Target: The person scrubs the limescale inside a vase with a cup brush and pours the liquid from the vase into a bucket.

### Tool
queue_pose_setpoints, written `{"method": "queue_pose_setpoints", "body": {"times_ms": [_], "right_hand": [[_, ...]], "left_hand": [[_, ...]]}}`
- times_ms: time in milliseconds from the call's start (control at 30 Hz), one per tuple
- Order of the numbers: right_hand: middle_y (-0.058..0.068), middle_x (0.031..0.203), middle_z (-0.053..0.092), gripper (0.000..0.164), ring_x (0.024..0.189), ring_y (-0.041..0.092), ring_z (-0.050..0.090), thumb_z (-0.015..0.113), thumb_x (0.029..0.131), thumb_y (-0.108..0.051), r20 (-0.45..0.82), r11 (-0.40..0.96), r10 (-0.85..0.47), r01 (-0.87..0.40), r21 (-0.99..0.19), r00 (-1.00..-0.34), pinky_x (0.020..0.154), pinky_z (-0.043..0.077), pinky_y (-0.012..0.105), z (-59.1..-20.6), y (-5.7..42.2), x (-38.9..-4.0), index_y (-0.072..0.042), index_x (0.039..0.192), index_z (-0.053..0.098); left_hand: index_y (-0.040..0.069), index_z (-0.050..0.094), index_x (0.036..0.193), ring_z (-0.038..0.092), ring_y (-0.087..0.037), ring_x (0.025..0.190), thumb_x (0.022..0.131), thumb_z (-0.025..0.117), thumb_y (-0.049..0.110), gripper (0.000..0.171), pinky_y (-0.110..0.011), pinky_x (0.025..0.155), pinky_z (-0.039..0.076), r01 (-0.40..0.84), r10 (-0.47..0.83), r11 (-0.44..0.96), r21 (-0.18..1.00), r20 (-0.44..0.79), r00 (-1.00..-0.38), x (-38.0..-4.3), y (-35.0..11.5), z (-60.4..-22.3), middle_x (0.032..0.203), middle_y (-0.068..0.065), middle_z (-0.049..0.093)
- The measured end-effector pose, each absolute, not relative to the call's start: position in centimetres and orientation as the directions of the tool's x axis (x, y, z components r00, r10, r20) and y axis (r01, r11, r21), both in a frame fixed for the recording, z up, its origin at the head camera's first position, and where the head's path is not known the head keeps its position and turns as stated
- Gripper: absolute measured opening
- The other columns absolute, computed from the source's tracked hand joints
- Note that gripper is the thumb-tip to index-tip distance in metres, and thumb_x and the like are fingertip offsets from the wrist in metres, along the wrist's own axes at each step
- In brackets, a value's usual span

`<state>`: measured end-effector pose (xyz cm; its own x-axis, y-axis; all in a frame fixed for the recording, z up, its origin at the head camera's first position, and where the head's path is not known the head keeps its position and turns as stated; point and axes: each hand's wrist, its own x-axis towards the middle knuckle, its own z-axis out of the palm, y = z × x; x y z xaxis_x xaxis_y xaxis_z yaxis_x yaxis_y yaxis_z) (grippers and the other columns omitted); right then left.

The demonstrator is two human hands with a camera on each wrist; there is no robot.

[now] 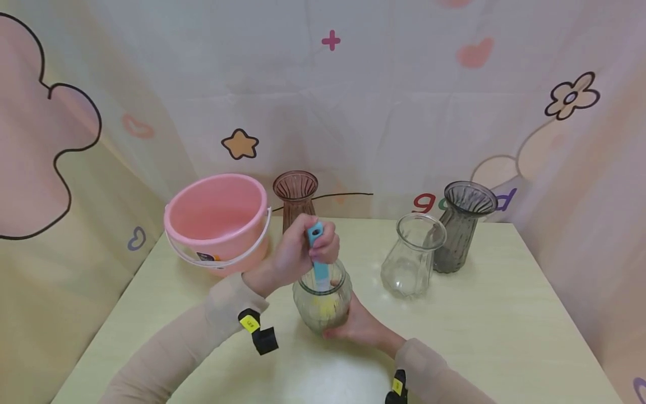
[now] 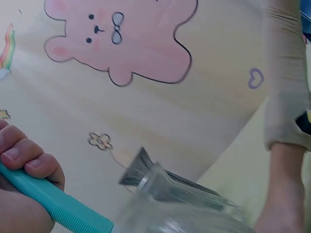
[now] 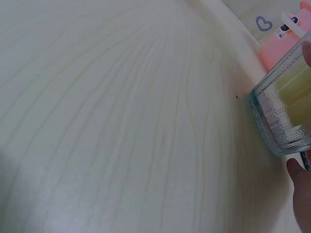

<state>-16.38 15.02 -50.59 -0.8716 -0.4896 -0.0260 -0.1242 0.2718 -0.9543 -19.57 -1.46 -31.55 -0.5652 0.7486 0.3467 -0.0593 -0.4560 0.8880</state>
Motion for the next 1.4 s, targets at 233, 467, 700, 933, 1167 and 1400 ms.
{"method": "queue_pose_setpoints", "body": {"times_ms": [233,467,700,933,1167,1400], "right_hand": [[0.010,0.137,0.041,0.092,0.129,0.032,0.036,0.080,0.063,-0.011,-0.007,0.246,-0.506,-0.137,-0.960,-0.862,0.107,0.018,0.055,-50.6,14.8,-16.4,-0.016,0.138,0.027],[0.011,0.139,0.040,0.090,0.130,0.034,0.035,0.079,0.065,-0.011,0.013,0.239,-0.512,-0.157,-0.958,-0.859,0.106,0.019,0.057,-50.8,14.7,-16.4,-0.017,0.137,0.026],[0.009,0.133,0.043,0.088,0.124,0.028,0.040,0.080,0.065,-0.014,-0.032,0.275,-0.484,-0.118,-0.954,-0.874,0.104,0.025,0.047,-50.8,14.6,-16.1,-0.012,0.136,0.028],[0.008,0.130,0.045,0.084,0.119,0.023,0.042,0.079,0.068,-0.016,-0.051,0.295,-0.467,-0.101,-0.950,-0.883,0.101,0.029,0.043,-50.5,14.5,-16.0,-0.011,0.135,0.028],[0.013,0.143,0.032,0.106,0.133,0.030,0.027,0.077,0.071,-0.013,-0.068,0.294,-0.483,-0.088,-0.952,-0.873,0.108,0.014,0.052,-50.4,14.8,-16.2,-0.018,0.145,0.002],[0.015,0.146,0.026,0.110,0.135,0.035,0.022,0.076,0.072,-0.010,-0.047,0.250,-0.525,-0.101,-0.963,-0.850,0.108,0.010,0.057,-50.6,15.3,-16.2,-0.022,0.146,-0.004]], "left_hand": [[0.013,0.031,0.057,0.020,-0.011,0.046,0.089,0.014,0.023,0.038,-0.027,0.049,0.016,-0.025,0.721,-0.521,0.853,0.425,-0.547,-19.3,-1.9,-27.1,0.050,0.005,0.026],[0.012,0.031,0.057,0.021,-0.011,0.045,0.090,0.014,0.025,0.039,-0.027,0.049,0.016,-0.021,0.725,-0.511,0.860,0.417,-0.548,-19.2,-2.0,-26.4,0.049,0.004,0.026],[0.012,0.031,0.058,0.022,-0.009,0.045,0.090,0.015,0.021,0.037,-0.025,0.049,0.017,-0.081,0.745,-0.474,0.877,0.351,-0.567,-19.3,-1.2,-29.9,0.050,0.005,0.026],[0.011,0.028,0.057,0.022,-0.010,0.044,0.091,0.014,0.016,0.037,-0.027,0.048,0.017,-0.070,0.735,-0.436,0.897,0.310,-0.603,-19.8,-0.9,-33.0,0.049,0.004,0.026],[0.011,0.029,0.057,0.022,-0.011,0.044,0.091,0.017,0.019,0.037,-0.027,0.049,0.017,-0.058,0.711,-0.446,0.893,0.315,-0.629,-20.4,-1.3,-33.6,0.048,0.005,0.026],[0.012,0.029,0.057,0.023,-0.010,0.044,0.090,0.016,0.019,0.036,-0.026,0.049,0.018,-0.074,0.712,-0.449,0.891,0.306,-0.631,-20.3,-1.6,-33.7,0.048,0.005,0.026]]}}
